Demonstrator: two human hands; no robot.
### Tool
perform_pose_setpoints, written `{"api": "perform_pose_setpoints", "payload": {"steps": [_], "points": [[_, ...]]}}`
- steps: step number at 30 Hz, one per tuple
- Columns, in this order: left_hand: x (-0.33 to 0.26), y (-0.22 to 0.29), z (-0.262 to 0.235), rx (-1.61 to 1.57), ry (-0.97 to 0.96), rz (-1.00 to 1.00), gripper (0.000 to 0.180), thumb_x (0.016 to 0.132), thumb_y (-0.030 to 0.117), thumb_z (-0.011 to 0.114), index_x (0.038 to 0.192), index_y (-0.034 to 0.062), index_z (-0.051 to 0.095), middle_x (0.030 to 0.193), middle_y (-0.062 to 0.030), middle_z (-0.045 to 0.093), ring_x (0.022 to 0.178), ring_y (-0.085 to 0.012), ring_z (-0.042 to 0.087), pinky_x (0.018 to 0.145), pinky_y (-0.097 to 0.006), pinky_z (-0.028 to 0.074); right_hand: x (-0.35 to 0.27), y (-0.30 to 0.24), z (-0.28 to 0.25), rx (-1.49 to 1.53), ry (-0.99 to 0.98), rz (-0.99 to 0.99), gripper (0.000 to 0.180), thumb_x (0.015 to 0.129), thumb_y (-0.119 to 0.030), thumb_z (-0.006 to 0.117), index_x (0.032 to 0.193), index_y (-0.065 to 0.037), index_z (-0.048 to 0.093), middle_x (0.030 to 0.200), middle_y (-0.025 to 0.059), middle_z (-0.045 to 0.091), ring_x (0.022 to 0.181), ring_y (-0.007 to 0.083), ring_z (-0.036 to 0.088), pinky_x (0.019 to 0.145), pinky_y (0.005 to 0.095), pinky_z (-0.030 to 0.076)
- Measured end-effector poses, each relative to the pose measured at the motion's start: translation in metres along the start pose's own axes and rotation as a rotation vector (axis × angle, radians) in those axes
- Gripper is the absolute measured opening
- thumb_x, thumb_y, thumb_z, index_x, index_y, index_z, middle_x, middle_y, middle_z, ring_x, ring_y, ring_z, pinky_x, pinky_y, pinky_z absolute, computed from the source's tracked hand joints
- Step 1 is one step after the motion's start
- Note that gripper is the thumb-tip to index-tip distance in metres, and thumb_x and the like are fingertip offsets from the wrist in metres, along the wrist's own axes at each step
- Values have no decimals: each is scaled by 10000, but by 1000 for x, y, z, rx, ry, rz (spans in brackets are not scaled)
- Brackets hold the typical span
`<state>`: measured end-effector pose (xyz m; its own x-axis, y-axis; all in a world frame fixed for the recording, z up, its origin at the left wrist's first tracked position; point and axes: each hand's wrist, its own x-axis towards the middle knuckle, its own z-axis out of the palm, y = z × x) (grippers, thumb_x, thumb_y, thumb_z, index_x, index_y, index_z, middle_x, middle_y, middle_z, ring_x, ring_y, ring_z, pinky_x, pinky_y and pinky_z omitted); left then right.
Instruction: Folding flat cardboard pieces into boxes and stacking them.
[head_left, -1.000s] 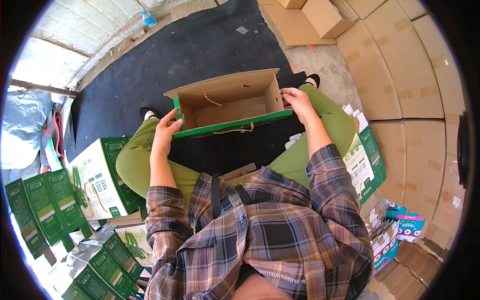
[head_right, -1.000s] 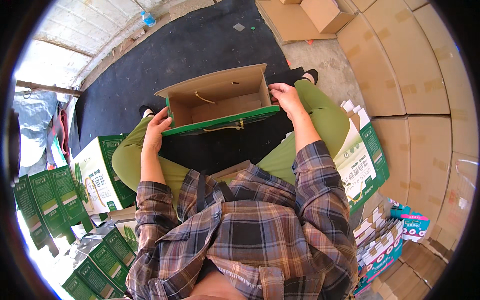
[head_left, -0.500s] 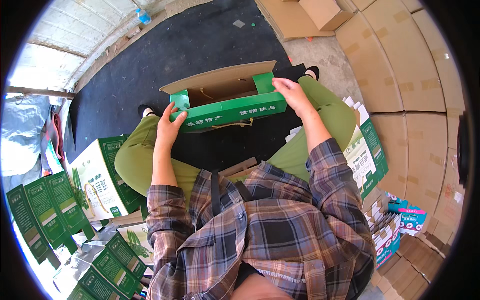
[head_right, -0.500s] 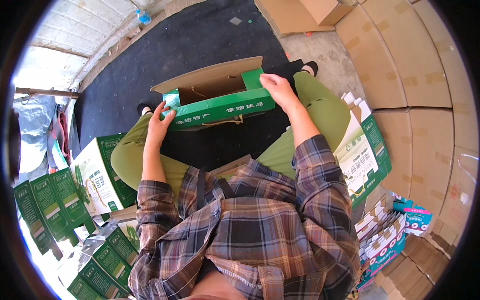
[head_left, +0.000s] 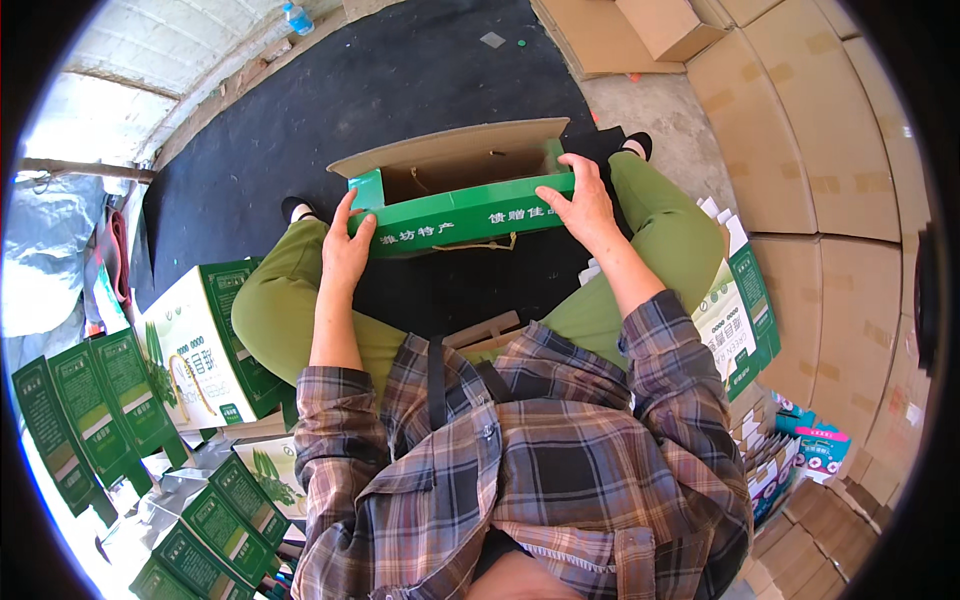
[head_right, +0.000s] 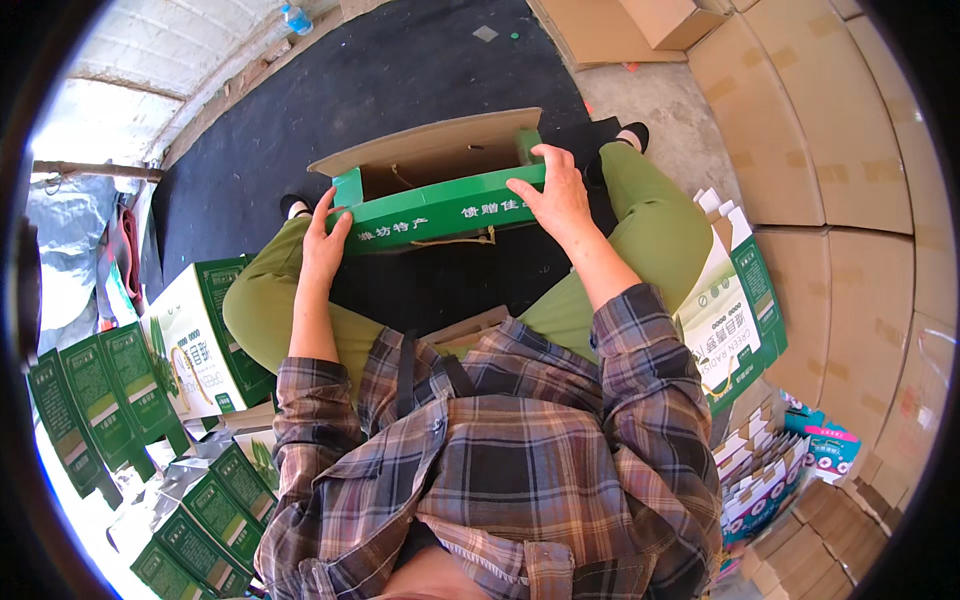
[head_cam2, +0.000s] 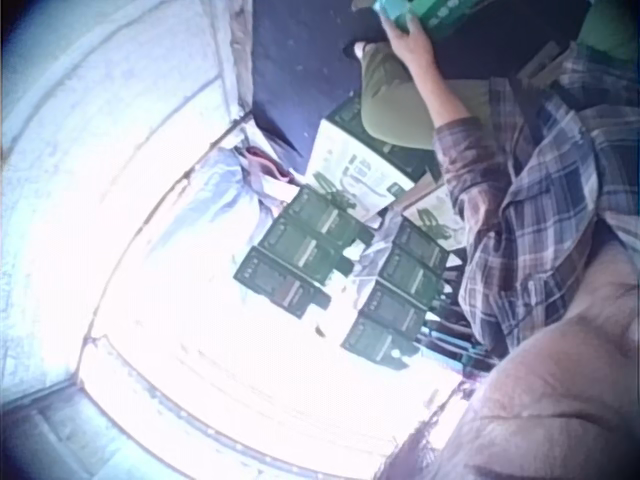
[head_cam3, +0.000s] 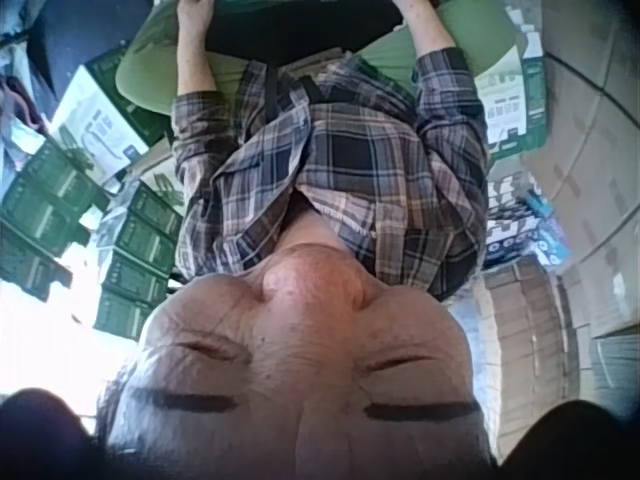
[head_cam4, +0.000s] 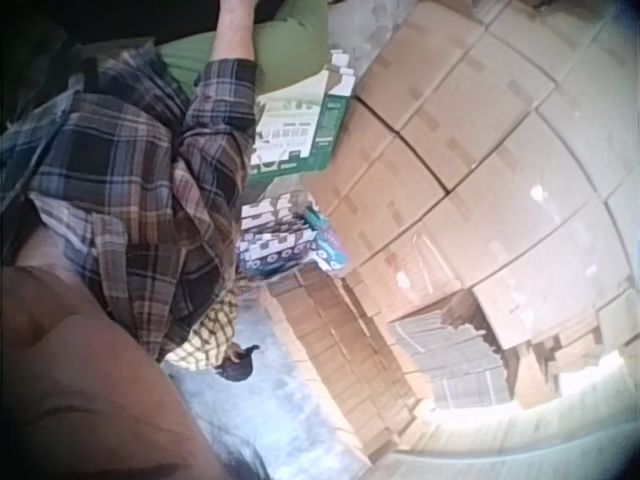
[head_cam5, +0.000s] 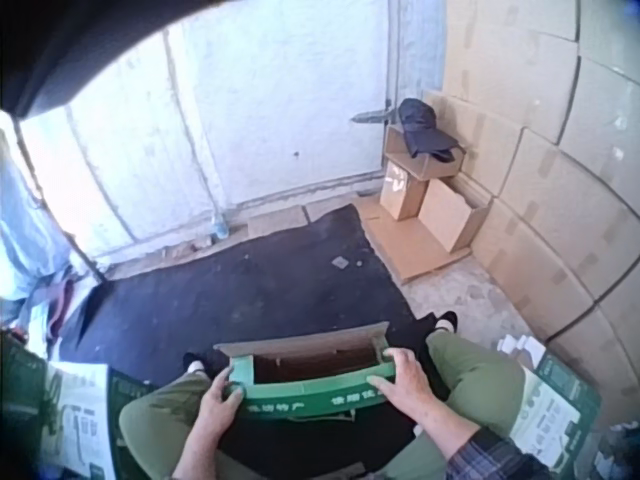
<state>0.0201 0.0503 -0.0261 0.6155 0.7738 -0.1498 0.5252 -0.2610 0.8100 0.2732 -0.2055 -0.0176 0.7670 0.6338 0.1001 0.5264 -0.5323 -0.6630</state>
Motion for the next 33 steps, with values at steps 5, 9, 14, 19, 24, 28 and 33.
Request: {"api": "perform_pose_setpoints", "payload": {"steps": [5,9,14,19,24,28,33], "points": [[-8,13,-2,189,-71,184,582,777,298,710,1312,189,509,1148,-138,587,1039,-318,584,891,-381,461,2,10,-1,-74,-101,11,460,766,-376,721,1104,-98,576,1214,155,498,1036,355,535,899,426,444],[-9,20,-5,360,-103,229,580,705,345,768,1214,127,596,1149,-139,563,1038,-316,570,879,-392,471,2,8,-8,-144,-269,-69,570,725,-391,752,1196,-126,570,1255,138,481,1093,324,498,901,413,450],[-5,22,-4,542,-199,224,675,665,365,794,1230,70,572,1163,-139,542,1071,-313,544,873,-397,479,-3,-4,-7,-326,-302,-125,737,675,-416,775,1307,-154,501,1313,130,451,1170,322,441,918,412,443],[-12,30,8,738,-172,237,917,578,399,832,1363,140,434,1231,-119,482,1117,-301,509,861,-395,487,-2,-9,4,-484,-280,-154,893,641,-458,782,1384,-145,397,1412,125,368,1287,323,347,972,492,390],[-24,36,23,985,-82,421,1053,478,385,874,1395,202,390,1221,-89,485,1146,-289,463,951,-459,401,-5,-11,13,-565,-328,-208,1041,601,-565,761,1421,-109,310,1493,121,252,1368,307,236,1047,604,239],[-24,30,29,884,-129,401,1018,497,291,872,1392,218,392,1204,-80,490,1152,-284,457,970,-475,370,-12,-25,6,-587,-349,-263,1061,565,-475,818,1421,-119,301,1451,95,304,1351,278,259,1072,569,227],[-21,29,32,858,-139,379,893,521,218,848,1327,224,463,1143,-84,508,1118,-279,480,938,-481,391,-18,-22,16,-592,-274,-320,913,593,-230,832,1376,-132,373,1219,70,469,1182,249,422,1017,579,299]]}}
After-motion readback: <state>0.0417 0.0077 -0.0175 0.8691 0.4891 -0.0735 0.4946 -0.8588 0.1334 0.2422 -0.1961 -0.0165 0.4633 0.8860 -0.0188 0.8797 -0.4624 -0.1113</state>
